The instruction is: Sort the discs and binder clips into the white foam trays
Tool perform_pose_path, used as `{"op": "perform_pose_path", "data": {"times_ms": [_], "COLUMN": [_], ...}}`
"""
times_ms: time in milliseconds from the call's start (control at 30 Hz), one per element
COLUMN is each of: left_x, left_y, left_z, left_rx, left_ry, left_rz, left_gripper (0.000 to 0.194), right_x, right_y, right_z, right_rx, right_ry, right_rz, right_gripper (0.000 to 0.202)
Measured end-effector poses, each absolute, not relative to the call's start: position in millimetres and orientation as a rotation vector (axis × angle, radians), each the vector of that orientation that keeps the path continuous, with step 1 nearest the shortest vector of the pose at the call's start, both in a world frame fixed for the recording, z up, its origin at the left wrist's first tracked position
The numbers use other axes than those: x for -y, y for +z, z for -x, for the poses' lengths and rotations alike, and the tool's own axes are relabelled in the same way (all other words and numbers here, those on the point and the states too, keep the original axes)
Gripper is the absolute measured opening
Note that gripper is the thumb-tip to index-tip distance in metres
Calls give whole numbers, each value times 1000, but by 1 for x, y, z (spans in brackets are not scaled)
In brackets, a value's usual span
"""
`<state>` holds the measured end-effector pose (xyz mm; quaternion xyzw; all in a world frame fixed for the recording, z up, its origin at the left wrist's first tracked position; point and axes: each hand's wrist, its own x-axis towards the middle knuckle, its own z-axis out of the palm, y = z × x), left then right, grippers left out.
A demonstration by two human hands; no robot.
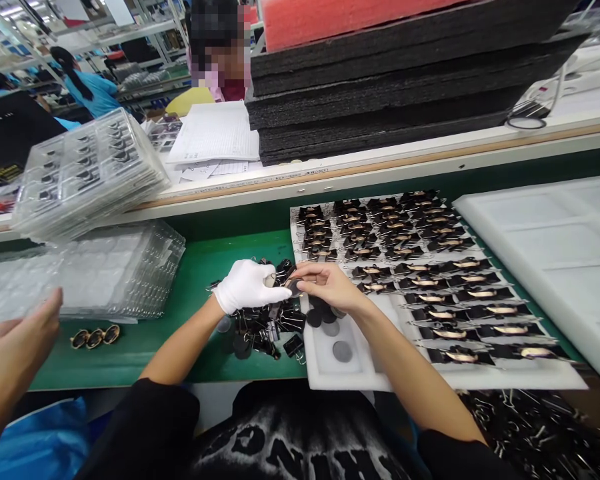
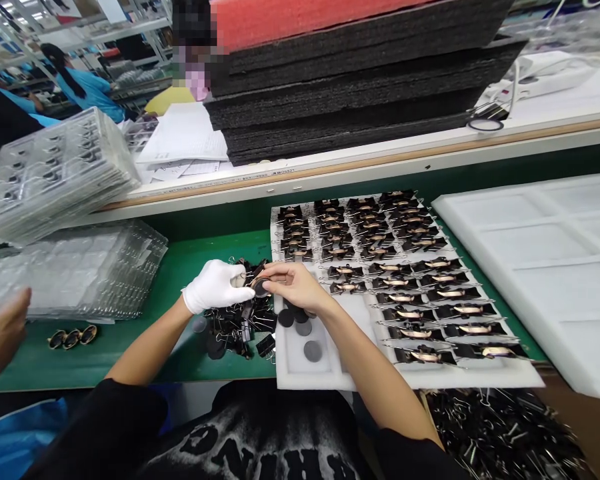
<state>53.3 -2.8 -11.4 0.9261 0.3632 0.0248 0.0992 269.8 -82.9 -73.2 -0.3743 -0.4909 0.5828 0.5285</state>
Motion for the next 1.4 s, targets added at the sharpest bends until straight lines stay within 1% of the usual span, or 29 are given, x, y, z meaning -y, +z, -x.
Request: {"op": "perform_pose_path", "data": {"times_ms": [167,300,400,567,733,867,967,1033,1167,1200,1300,1400], "left_x": [7,5,2,6,8,8,7,2,-22,-31,-57,-76], "left_y": [-12,-15,-13,-6,-6,-11,-3,7,18,17,3,-15], "left_z": [-56,-54,-49,-46,-51,-54,-51,-47,-34,-32,-27,-28], "left_rx": [-986,-976,-953,-743,-654,-646,-702,-822,-1302,-1416,-1586,-1500], "left_ry": [115,146,88,-42,-7,20,-40,-15,233,221,-57,-282], "left_rz": [-2676,-2732,-2687,-2598,-2598,-2636,-2609,-2571,-2593,-2615,-2619,-2568], "left_gripper": [54,49,46,47,46,49,47,43,53,54,53,58], "right_x": [83,84,85,84,83,84,84,83,80,80,80,81], "right_y": [-74,-70,-66,-64,-66,-67,-68,-69,-71,-71,-70,-70], "right_z": [-271,-278,-290,-300,-293,-291,-290,-291,-294,-295,-295,-292], "right_rx": [1209,1235,1210,1273,1348,1372,1354,1263,790,677,532,529], "right_ry": [1389,1372,1345,1255,1220,1217,1224,1245,1393,1435,1538,1601], "right_rz": [889,878,898,960,971,1005,1028,1016,870,819,726,719], "right_gripper": [28,28,26,24,20,21,21,21,42,46,46,42]}}
